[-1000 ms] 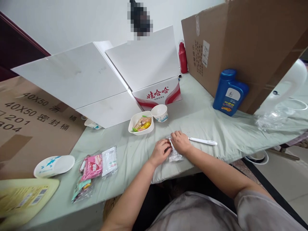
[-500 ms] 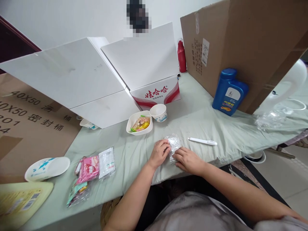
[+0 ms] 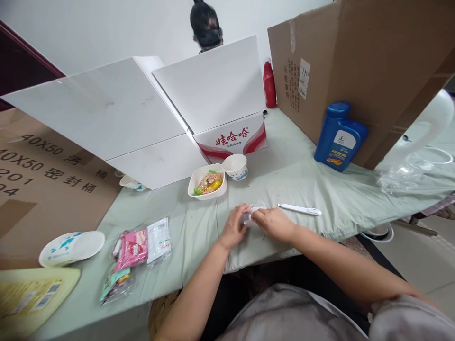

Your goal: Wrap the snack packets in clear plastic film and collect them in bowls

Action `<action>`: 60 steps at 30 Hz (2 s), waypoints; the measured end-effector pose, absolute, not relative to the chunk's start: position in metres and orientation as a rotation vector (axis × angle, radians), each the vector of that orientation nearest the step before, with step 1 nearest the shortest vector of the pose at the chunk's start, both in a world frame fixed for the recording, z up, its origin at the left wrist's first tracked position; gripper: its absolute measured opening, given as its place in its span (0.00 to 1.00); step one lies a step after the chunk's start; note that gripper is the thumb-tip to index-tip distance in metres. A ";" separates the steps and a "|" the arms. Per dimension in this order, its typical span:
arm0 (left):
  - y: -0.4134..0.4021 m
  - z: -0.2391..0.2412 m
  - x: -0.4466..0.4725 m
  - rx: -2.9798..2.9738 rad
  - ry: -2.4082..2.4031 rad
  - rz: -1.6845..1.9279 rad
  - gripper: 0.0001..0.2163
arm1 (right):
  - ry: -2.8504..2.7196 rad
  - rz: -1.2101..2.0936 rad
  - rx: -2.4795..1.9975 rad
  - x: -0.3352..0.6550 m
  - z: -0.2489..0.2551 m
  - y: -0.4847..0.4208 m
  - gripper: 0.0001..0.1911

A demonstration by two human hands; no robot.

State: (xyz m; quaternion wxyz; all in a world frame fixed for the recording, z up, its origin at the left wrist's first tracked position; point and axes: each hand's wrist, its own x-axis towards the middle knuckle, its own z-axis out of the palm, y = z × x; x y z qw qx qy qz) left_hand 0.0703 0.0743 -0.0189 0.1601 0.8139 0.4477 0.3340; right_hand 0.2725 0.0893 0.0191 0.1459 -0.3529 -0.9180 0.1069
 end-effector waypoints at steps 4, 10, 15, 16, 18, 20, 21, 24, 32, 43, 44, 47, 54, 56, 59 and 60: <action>0.075 -0.026 0.070 2.275 1.351 0.985 0.29 | -2.619 0.222 -1.371 0.255 0.019 0.123 0.15; 0.075 -0.020 0.072 2.323 1.340 0.945 0.18 | -2.644 0.170 -1.405 0.245 -0.001 0.135 0.13; 0.076 -0.015 0.075 2.363 1.541 0.912 0.05 | -2.565 0.077 -1.430 0.249 -0.001 0.134 0.13; 0.077 -0.015 0.076 2.336 1.595 0.929 0.04 | -2.501 0.032 -1.436 0.251 0.000 0.135 0.13; 0.077 -0.016 0.076 2.301 1.648 0.940 0.04 | -2.345 -0.047 -1.395 0.255 0.002 0.133 0.12; 0.076 -0.017 0.076 2.302 1.654 0.931 0.04 | -2.271 -0.052 -1.267 0.258 0.003 0.128 0.11; 0.076 -0.017 0.076 2.307 1.655 0.926 0.05 | -2.298 -0.025 -1.187 0.260 0.001 0.124 0.11; 0.075 -0.017 0.077 2.305 1.671 0.935 0.06 | -2.489 0.068 -1.009 0.261 -0.006 0.109 0.13; 0.076 -0.017 0.078 2.248 1.679 0.940 0.04 | -2.474 0.236 -0.757 0.250 0.015 0.150 0.12; 0.079 -0.020 0.075 2.157 1.645 0.987 0.06 | -2.722 0.271 -1.348 0.147 0.090 0.288 0.14; 0.079 -0.021 0.076 2.152 1.647 0.996 0.06 | -2.770 0.300 -1.362 0.143 0.086 0.292 0.15; 0.079 -0.021 0.077 2.133 1.673 0.984 0.06 | -2.876 0.345 -1.419 0.138 0.081 0.298 0.18; 0.080 -0.018 0.081 2.113 1.652 1.027 0.05 | -2.755 0.111 -1.444 0.161 0.106 0.266 0.15; 0.075 -0.013 0.075 2.091 1.683 1.107 0.06 | -2.702 0.066 -1.347 0.185 0.104 0.243 0.17; 0.056 0.002 0.046 2.057 1.956 1.222 0.06 | -2.682 0.196 -1.057 0.243 0.081 0.207 0.15; 0.047 0.007 0.030 2.030 2.110 1.232 0.07 | -2.691 0.249 -0.989 0.267 0.068 0.196 0.15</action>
